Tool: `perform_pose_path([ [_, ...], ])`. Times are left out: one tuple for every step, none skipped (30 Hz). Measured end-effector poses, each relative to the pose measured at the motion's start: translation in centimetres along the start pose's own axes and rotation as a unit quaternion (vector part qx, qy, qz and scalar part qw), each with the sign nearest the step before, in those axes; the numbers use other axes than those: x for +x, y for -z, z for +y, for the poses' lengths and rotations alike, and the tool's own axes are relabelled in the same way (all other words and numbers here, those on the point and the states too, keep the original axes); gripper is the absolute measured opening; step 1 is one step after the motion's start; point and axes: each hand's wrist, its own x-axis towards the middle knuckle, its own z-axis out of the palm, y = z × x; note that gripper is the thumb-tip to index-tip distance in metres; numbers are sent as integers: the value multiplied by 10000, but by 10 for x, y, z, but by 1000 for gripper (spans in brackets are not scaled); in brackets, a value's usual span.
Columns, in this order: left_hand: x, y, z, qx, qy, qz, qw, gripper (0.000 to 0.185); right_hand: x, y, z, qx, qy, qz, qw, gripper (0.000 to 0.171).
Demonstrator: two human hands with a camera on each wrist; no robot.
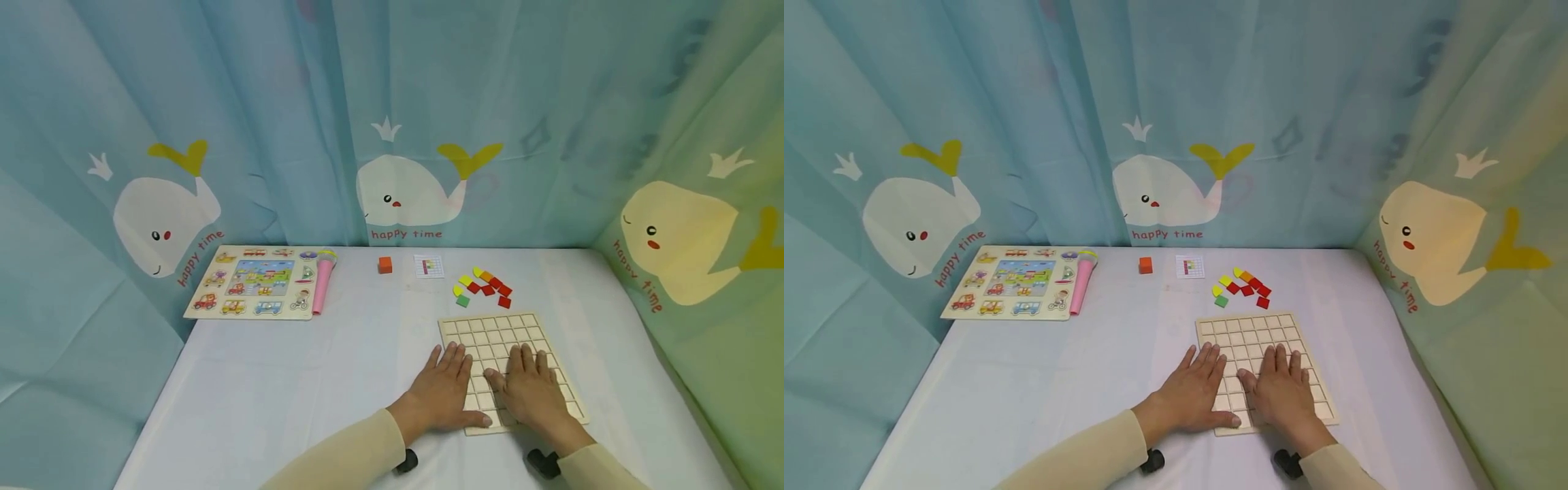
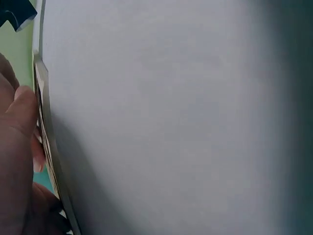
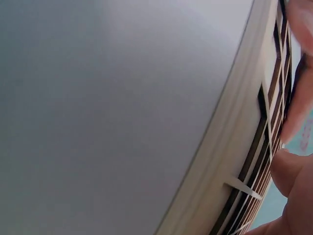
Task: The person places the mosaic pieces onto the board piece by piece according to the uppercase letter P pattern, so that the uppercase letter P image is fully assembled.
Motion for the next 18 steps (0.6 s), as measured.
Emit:
perform_pose_path([
  [-2, -1, -3, 29, 45, 9, 10000, 111, 0, -1, -5, -8, 44, 8, 10000, 90],
  [-5, -2, -6, 46, 82, 23, 10000, 113, 1, -2, -10, -20, 95, 25, 9999, 89],
  [-7, -3, -9, 43, 107, 43, 9999, 114, 1, -3, -14, -54, 158, 46, 9999, 87],
  [-10, -3, -14, 32, 129, 46, 9999, 114, 1, -4, -19, -98, 224, 65, 9997, 86],
  [-13, -4, -18, 27, 146, 53, 9999, 115, 2, -5, -22, -149, 302, 86, 9994, 85],
  [-17, -5, -23, 26, 167, 50, 9998, 116, 1, -6, -26, -197, 394, 95, 9990, 83],
  [-21, -6, -28, 26, 197, 46, 9998, 116, 2, -7, -30, -245, 478, 81, 9985, 81],
  [-25, -7, -33, 20, 222, 37, 9997, 117, 2, -8, -33, -295, 557, 62, 9980, 80],
  [-29, -7, -39, 20, 243, 15, 9997, 118, 2, -9, -37, -354, 624, 56, 9974, 79],
  [-32, -8, -45, 9, 272, -10, 9996, 119, 1, -10, -40, -389, 690, 56, 9968, 78],
  [-36, -8, -51, -1, 298, -35, 9995, 119, 1, -10, -43, -409, 754, 54, 9963, 76],
  [-39, -9, -57, 1, 319, -80, 9995, 120, -1, -11, -45, -454, 849, 65, 9953, 75],
  [-43, -9, -64, -34, 319, -106, 9994, 120, -2, -11, -47, -502, 952, 101, 9941, 73],
  [-46, -9, -71, -76, 315, -138, 9994, 121, -3, -10, -49, -520, 1040, 131, 9931, 72],
  [-49, -9, -78, -128, 317, -170, 9993, 121, -3, -10, -49, -521, 1153, 170, 9918, 71],
  [-52, -10, -85, -173, 320, -202, 9991, 121, -4, -10, -49, -523, 1313, 197, 9898, 70],
  [-56, -9, -91, -224, 315, -232, 9990, 121, -4, -10, -47, -517, 1472, 224, 9875, 70],
  [-59, -9, -97, -260, 306, -242, 9989, 122, -3, -10, -45, -523, 1647, 255, 9846, 70],
])
